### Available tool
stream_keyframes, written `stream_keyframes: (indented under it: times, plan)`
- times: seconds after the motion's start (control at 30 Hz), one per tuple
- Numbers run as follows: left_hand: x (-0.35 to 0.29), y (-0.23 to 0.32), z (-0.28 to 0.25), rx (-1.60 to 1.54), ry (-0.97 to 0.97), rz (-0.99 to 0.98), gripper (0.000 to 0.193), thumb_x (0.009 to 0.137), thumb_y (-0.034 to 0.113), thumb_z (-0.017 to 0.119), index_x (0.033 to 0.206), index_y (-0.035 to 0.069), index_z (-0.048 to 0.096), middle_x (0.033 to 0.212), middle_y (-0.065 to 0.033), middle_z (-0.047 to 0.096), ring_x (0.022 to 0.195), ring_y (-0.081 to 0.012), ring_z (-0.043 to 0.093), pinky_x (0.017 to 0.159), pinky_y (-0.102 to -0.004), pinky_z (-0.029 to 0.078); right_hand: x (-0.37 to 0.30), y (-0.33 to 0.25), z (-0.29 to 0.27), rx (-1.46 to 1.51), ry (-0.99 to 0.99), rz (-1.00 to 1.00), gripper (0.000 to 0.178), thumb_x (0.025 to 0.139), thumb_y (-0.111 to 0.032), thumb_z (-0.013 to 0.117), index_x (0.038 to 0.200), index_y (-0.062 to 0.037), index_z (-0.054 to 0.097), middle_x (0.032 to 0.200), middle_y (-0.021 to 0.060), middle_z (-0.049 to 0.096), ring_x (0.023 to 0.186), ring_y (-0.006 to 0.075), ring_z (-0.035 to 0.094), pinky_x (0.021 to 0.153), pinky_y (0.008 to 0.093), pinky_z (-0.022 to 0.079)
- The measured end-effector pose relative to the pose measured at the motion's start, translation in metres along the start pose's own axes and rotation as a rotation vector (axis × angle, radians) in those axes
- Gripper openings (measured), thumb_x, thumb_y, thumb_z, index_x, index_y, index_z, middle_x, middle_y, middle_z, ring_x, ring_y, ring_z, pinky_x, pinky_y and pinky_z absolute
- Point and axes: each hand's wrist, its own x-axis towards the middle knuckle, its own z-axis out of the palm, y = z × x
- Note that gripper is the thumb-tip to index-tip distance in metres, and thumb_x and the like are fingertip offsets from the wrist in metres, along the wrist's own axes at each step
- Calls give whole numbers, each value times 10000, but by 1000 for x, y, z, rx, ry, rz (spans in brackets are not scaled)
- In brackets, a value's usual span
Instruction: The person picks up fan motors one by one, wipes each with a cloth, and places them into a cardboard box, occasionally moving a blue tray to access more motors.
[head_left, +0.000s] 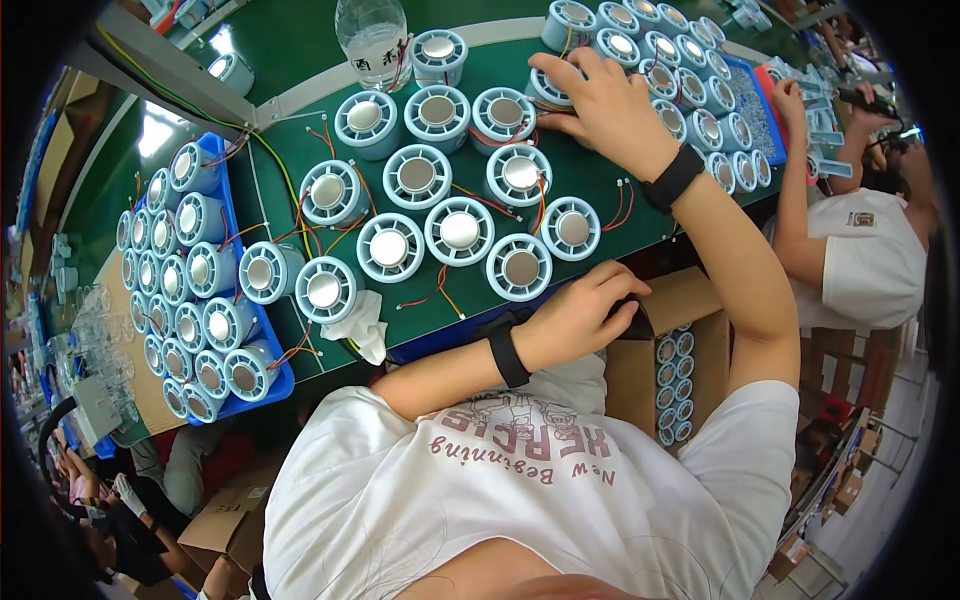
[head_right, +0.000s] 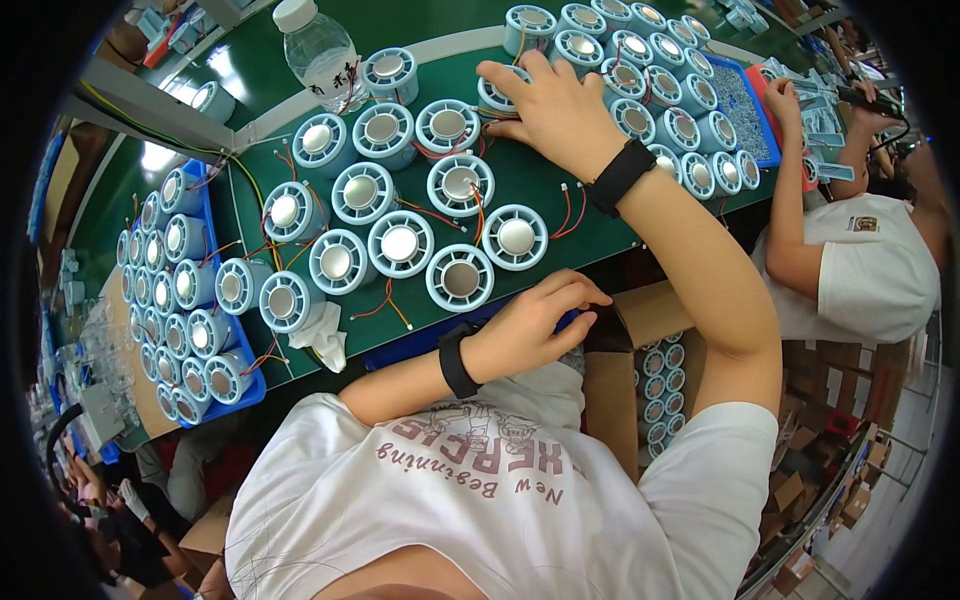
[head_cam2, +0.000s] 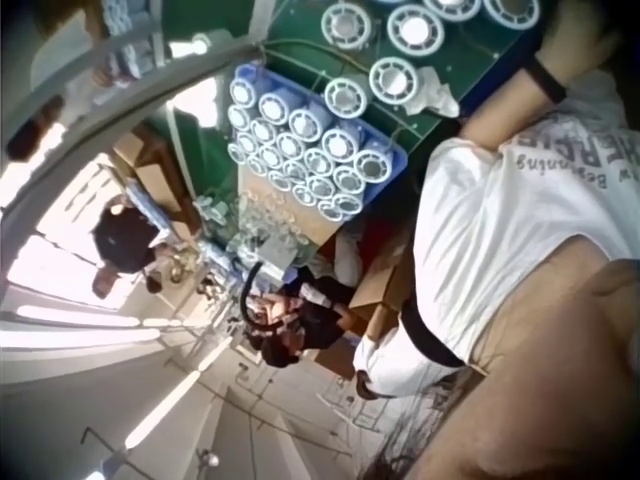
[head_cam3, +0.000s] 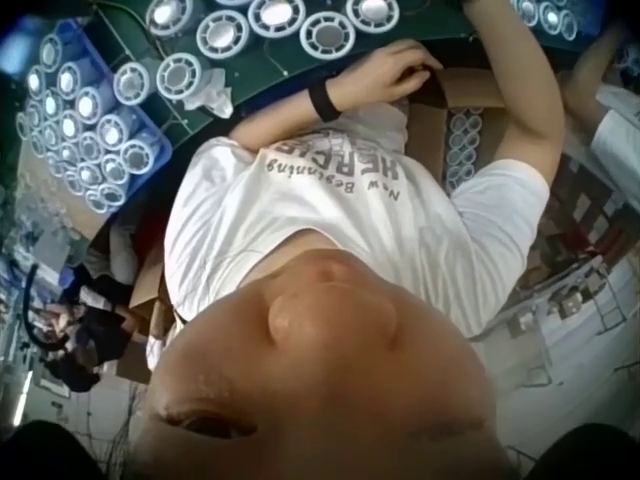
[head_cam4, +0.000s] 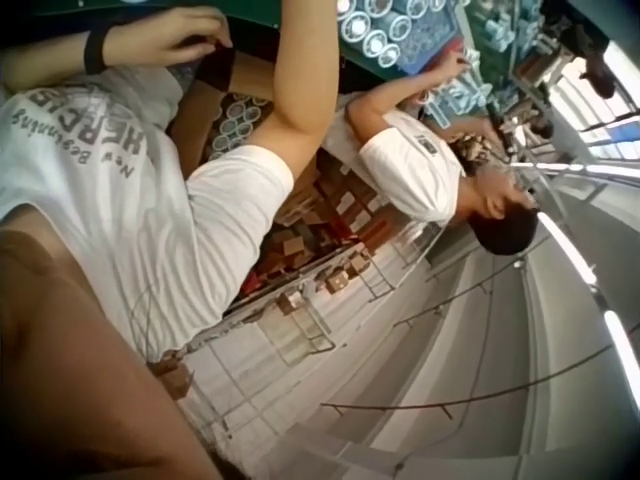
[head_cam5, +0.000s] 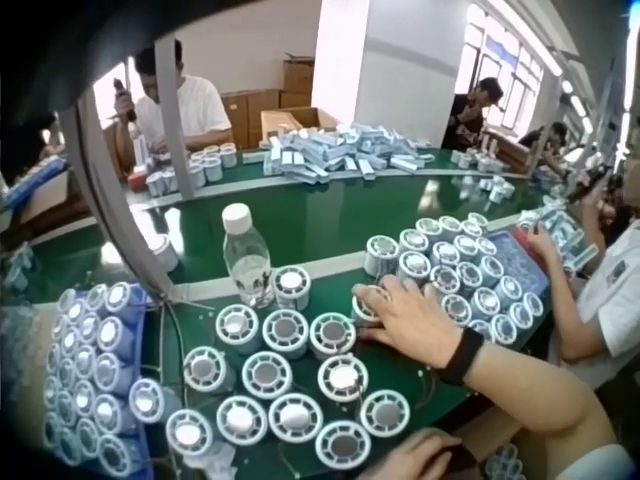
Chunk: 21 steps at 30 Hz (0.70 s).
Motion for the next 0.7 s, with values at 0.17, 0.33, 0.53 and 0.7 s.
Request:
stream_keyframes:
  times: [0.17, 0.33, 0.53, 0.7]
  plan:
    - [-2, -4, 6, 20, -2, 26, 168, 899, 58, 625, 1063, 26, 640, 1062, -143, 587, 861, -328, 649, 744, -381, 546, 1, 4, 2, 216, -150, 71, 657, 847, -351, 755, 1410, -257, 429, 1184, 150, 560, 1043, 351, 624, 797, 445, 528]
    - [-2, 1, 9, 52, -59, -24, 183, 910, 42, 614, 1089, 24, 641, 1062, -137, 597, 883, -283, 654, 767, -346, 548, 3, 19, -34, 619, -56, 147, 653, 875, -294, 741, 1426, -183, 410, 1188, 181, 568, 1080, 331, 597, 883, 379, 500]
    - [-5, -1, 27, 115, -232, -58, 197, 923, 62, 614, 1117, 38, 640, 1078, -132, 598, 905, -281, 653, 781, -337, 550, -43, 21, -147, 871, -188, 468, 717, 937, -379, 687, 1454, -30, 332, 1293, 190, 547, 1217, 291, 531, 1004, 372, 444]
    - [-11, -17, 64, 187, -352, 40, 243, 873, 89, 656, 1114, 58, 646, 1122, -145, 577, 987, -351, 598, 845, -433, 512, -198, 27, -168, 822, -144, 511, 658, 906, -296, 701, 1435, -88, 369, 1240, 199, 547, 1121, 317, 568, 957, 389, 467]
